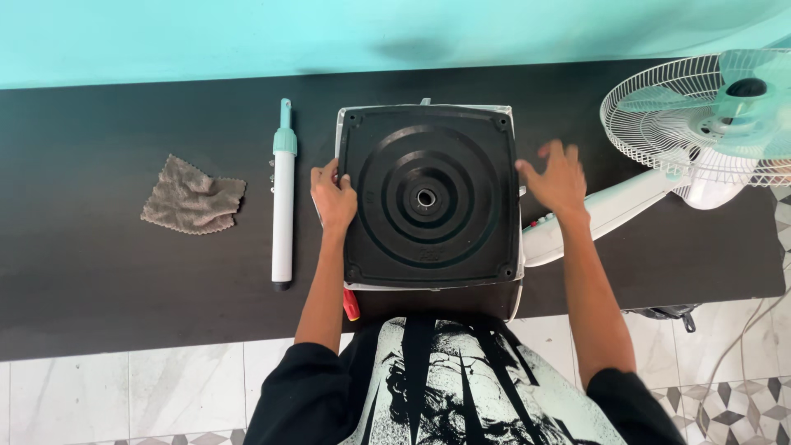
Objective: The person assembles a pedestal fan by attaching the fan blades to the motor hub, securing them with a cap, and then attaching the base to the fan stand using a screwdriver. The person handles the fan blades, cap, base, and screwdriver throughout the process.
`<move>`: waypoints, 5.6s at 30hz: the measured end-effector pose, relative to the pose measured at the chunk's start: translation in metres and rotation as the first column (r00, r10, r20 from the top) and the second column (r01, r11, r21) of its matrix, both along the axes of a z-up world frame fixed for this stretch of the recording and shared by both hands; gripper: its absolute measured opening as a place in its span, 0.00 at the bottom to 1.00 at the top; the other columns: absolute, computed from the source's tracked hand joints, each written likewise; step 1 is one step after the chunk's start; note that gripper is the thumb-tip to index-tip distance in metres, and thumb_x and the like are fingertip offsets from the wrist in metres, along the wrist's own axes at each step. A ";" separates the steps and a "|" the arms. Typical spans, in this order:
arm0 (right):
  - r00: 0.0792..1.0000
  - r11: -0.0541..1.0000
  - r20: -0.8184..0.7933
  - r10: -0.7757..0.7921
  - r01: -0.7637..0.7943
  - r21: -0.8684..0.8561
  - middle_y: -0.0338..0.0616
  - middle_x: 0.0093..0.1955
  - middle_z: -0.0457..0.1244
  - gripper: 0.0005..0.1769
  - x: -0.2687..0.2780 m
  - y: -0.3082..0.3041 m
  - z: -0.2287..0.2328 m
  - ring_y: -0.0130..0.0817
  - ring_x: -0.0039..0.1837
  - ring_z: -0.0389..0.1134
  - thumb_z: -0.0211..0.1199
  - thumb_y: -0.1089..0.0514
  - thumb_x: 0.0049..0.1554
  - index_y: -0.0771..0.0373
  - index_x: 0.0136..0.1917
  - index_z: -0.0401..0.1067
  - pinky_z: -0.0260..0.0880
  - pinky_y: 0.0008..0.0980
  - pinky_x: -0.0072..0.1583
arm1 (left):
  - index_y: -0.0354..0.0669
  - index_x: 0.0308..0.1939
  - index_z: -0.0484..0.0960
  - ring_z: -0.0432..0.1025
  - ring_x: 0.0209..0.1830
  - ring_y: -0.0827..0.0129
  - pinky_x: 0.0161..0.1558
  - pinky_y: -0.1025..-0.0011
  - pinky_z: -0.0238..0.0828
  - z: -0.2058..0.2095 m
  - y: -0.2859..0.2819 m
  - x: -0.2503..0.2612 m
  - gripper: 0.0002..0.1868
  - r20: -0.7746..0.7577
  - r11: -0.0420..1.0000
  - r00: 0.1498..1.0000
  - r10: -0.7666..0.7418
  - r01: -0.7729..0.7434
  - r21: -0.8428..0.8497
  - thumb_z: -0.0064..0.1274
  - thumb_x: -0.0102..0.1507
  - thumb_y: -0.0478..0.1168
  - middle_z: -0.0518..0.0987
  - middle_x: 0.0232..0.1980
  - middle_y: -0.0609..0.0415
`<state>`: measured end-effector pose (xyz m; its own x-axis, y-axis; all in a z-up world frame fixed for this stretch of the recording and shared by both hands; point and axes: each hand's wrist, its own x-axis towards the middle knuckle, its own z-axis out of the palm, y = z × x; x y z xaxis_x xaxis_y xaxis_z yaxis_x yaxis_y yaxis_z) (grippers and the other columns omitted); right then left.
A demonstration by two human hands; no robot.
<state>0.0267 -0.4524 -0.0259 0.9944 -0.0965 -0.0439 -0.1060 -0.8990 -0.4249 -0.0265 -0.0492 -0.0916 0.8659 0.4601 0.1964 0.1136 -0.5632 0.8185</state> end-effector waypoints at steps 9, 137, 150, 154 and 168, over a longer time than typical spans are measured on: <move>0.999 0.869 0.037 0.024 -0.039 0.493 0.58 0.66 0.54 0.39 -0.072 0.007 -0.088 0.52 0.64 0.63 0.69 0.47 0.57 0.62 0.75 0.61 0.65 0.46 0.64 | 0.35 0.56 0.82 0.74 0.42 0.60 0.46 0.65 0.73 -0.002 0.005 -0.003 0.18 -0.064 0.999 0.997 0.039 -0.041 -0.025 0.60 0.62 0.30 0.75 0.45 0.48; 0.974 0.911 -0.188 -0.129 0.191 0.366 0.70 0.66 0.57 0.37 -0.029 -0.045 -0.094 0.69 0.60 0.65 0.49 0.47 0.67 0.70 0.79 0.44 0.69 0.56 0.60 | 0.38 0.71 0.60 0.71 0.57 0.31 0.54 0.43 0.67 0.017 -0.119 0.017 0.28 -0.486 0.972 0.873 0.046 0.075 0.225 0.41 0.73 0.51 0.72 0.62 0.29; 0.986 0.910 -0.082 -0.147 0.167 0.380 0.75 0.69 0.52 0.34 -0.030 -0.047 -0.125 0.72 0.66 0.60 0.53 0.50 0.67 0.73 0.77 0.49 0.66 0.56 0.64 | 0.38 0.71 0.61 0.69 0.62 0.34 0.59 0.47 0.66 -0.004 -0.098 0.018 0.31 -0.398 0.995 0.917 -0.029 0.066 0.078 0.47 0.71 0.53 0.73 0.64 0.28; 0.978 0.976 0.187 -0.094 0.053 0.212 0.69 0.69 0.52 0.33 -0.036 -0.039 -0.102 0.68 0.68 0.57 0.63 0.55 0.62 0.74 0.73 0.57 0.58 0.58 0.69 | 0.44 0.69 0.68 0.76 0.56 0.45 0.58 0.55 0.71 -0.014 -0.082 0.010 0.30 -0.475 0.982 0.880 -0.008 -0.083 -0.170 0.52 0.66 0.53 0.77 0.58 0.34; 0.864 0.921 0.453 0.219 -0.337 0.197 0.55 0.62 0.57 0.18 -0.083 0.130 -0.039 0.54 0.64 0.58 0.70 0.62 0.55 0.66 0.58 0.71 0.61 0.50 0.65 | 0.35 0.47 0.81 0.77 0.37 0.67 0.43 0.68 0.75 -0.034 0.034 -0.148 0.08 -0.116 0.968 0.965 0.237 -0.244 -0.051 0.53 0.68 0.37 0.82 0.42 0.50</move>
